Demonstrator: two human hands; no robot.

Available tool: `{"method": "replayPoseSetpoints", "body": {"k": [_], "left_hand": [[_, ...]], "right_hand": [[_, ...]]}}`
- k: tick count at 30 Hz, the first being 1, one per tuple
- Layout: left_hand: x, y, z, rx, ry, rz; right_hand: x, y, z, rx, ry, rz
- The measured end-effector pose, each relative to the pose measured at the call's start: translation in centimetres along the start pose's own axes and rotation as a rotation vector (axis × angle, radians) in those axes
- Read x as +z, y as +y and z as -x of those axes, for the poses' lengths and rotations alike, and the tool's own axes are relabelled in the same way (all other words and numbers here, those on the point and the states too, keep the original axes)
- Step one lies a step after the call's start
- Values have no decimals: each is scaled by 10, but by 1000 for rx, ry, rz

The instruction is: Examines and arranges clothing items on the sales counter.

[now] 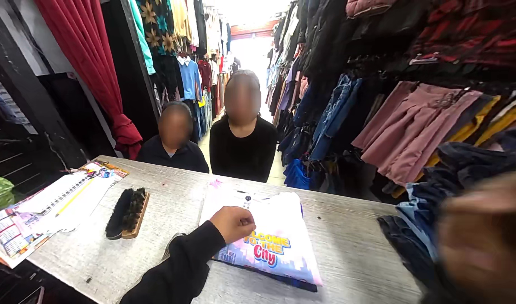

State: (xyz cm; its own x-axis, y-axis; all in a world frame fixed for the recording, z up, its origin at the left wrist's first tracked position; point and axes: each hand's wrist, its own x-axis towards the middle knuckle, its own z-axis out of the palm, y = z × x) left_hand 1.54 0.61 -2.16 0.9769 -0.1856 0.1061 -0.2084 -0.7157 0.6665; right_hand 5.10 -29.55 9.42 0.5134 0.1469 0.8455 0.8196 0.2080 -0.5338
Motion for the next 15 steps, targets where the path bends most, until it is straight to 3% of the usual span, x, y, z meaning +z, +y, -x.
{"method": "replayPoseSetpoints", "body": {"k": [2, 4, 8, 11, 15], "left_hand": [[0, 0, 1, -4, -4, -10], [-2, 3, 2, -22, -18, -15], [-3, 4, 4, -13, -15, -1], [-7, 3, 5, 34, 49, 31], [-12, -1, 0, -82, 179, -36]], "right_hand": [[33, 20, -8, -7, -36, 199], [59, 54, -1, 82, -189, 323], [89, 126, 36, 453, -572, 359], [95, 144, 49, 709, -736, 376], [94, 137, 29, 777, -816, 378]]}}
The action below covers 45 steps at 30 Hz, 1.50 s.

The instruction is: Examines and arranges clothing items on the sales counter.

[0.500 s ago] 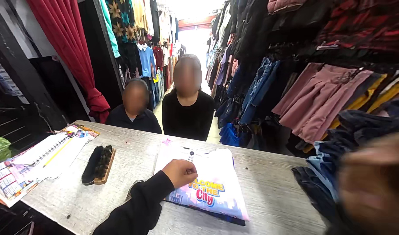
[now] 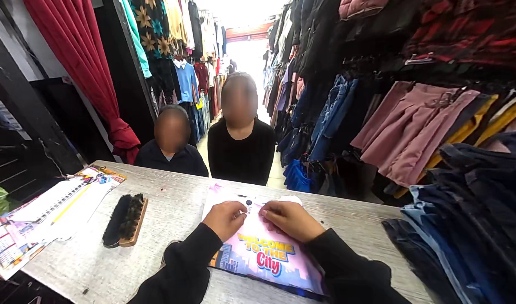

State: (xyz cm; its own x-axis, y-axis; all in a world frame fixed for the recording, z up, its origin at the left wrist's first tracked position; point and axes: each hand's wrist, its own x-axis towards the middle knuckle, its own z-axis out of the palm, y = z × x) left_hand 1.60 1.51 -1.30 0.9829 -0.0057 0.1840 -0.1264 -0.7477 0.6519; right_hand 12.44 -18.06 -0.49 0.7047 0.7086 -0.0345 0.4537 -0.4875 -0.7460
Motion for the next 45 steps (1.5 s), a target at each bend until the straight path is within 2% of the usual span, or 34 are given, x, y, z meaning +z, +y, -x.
{"method": "replayPoseSetpoints", "body": {"k": [2, 5, 10, 14, 17, 19, 21, 23, 26, 28, 30, 32, 35, 38, 42, 45], "left_hand": [[0, -3, -5, -102, -100, -50], [3, 0, -7, -126, -199, -118], [1, -1, -5, -105, -169, -105], [5, -1, -3, -114, -161, -99], [4, -2, -1, -109, -135, -101], [3, -4, 1, -103, -117, -100], [4, -7, 1, -87, -101, -103], [6, -9, 1, -69, -72, -93], [5, -6, -2, -123, 10, -52], [2, 1, -3, -218, 42, -38], [1, 4, -3, -239, 70, -23], [2, 2, -3, -193, 61, -23], [5, -6, 0, -81, 29, -44], [11, -11, 1, 11, 101, -58], [21, -17, 4, 154, 298, -131], [24, -18, 4, 240, 336, -142]], "right_hand": [[-3, -1, -14, -51, 85, 40], [0, 2, -49, -74, 192, 101], [16, 4, -80, -31, 81, 206], [14, 10, -73, 49, 87, 170], [13, 10, -72, -1, 149, 166], [12, 8, -69, -50, 178, 60], [7, 10, -66, -125, 126, -89], [1, 11, -59, -180, -28, -179], [-7, 8, -48, -204, -229, -116], [-7, 10, -46, -270, -252, -60], [-5, 15, -49, -368, -232, -39], [-4, 20, -52, -377, -183, -48], [-2, 24, -56, -218, -69, -126], [-8, 20, -53, -138, -10, -142], [-13, 4, -43, -82, -128, -40], [-14, -1, -38, -82, -220, -65]]}}
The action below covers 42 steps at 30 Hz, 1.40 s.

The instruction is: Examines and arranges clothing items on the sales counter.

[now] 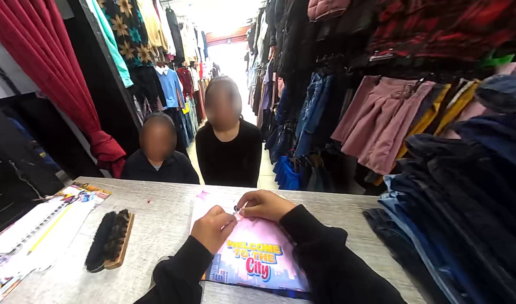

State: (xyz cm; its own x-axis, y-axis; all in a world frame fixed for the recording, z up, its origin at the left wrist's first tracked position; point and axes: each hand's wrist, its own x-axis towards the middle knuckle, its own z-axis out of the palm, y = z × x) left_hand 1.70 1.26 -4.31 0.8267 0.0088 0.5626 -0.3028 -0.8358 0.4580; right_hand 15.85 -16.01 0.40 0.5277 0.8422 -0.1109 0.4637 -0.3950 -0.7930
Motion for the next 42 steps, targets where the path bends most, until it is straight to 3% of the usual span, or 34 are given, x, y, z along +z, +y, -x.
{"method": "replayPoseSetpoints", "body": {"k": [5, 8, 11, 18, 31, 42], "left_hand": [[1, -2, 2, 129, -54, 105], [0, -4, -1, 16, -6, 67], [-3, -4, -4, -159, -112, 6], [-10, 8, -15, -348, -361, 42], [-15, 3, -19, -584, -291, 412], [-14, 1, -16, -647, -254, 624]], "right_hand": [[4, -3, 1, 11, -44, -76], [5, -1, -2, 39, -42, -82], [8, -2, -2, 67, -22, -79], [10, -4, 1, 42, -7, 53], [8, 2, -3, 44, -45, -259], [13, 5, -5, 50, -18, -338]]}}
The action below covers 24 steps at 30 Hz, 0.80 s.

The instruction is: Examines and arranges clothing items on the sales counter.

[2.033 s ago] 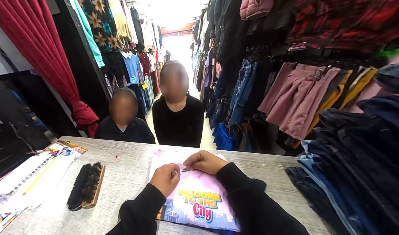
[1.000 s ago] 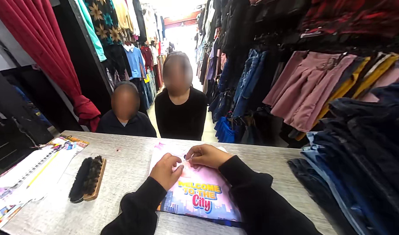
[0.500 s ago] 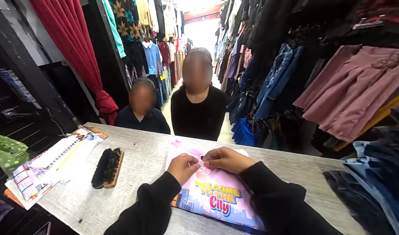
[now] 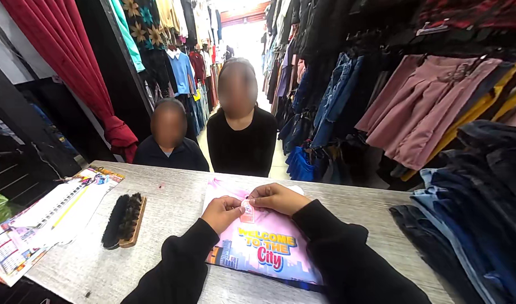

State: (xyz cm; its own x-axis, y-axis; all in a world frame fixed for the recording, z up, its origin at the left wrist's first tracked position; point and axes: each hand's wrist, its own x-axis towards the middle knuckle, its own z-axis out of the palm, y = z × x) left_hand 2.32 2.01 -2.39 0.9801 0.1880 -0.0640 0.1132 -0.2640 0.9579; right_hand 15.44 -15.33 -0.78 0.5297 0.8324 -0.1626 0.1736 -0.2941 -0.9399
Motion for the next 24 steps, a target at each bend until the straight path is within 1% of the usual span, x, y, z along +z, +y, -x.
{"method": "replayPoseSetpoints", "body": {"k": [3, 5, 8, 10, 12, 14, 17, 21, 24], "left_hand": [[1, 0, 0, -22, 31, 39], [3, 1, 1, -33, 35, 89], [3, -2, 2, 18, 30, 116], [4, -3, 2, 97, 20, 84], [5, -3, 2, 128, 18, 49], [5, -2, 1, 117, 16, 35], [3, -2, 0, 92, 7, 33], [3, 1, -1, 28, 17, 50], [1, 4, 0, 1, -7, 26]], "right_hand": [[0, -4, 2, -5, 1, -31], [-1, -4, 3, -7, -3, -130], [0, -4, 3, 20, 25, -241], [3, -3, 2, 39, 14, -213], [7, -5, 2, 77, -13, -141], [9, -7, 2, 104, -35, -92], [7, -5, 0, 105, -45, -95], [0, -3, 1, 44, -40, -265], [1, -4, 1, 38, -54, -300]]}}
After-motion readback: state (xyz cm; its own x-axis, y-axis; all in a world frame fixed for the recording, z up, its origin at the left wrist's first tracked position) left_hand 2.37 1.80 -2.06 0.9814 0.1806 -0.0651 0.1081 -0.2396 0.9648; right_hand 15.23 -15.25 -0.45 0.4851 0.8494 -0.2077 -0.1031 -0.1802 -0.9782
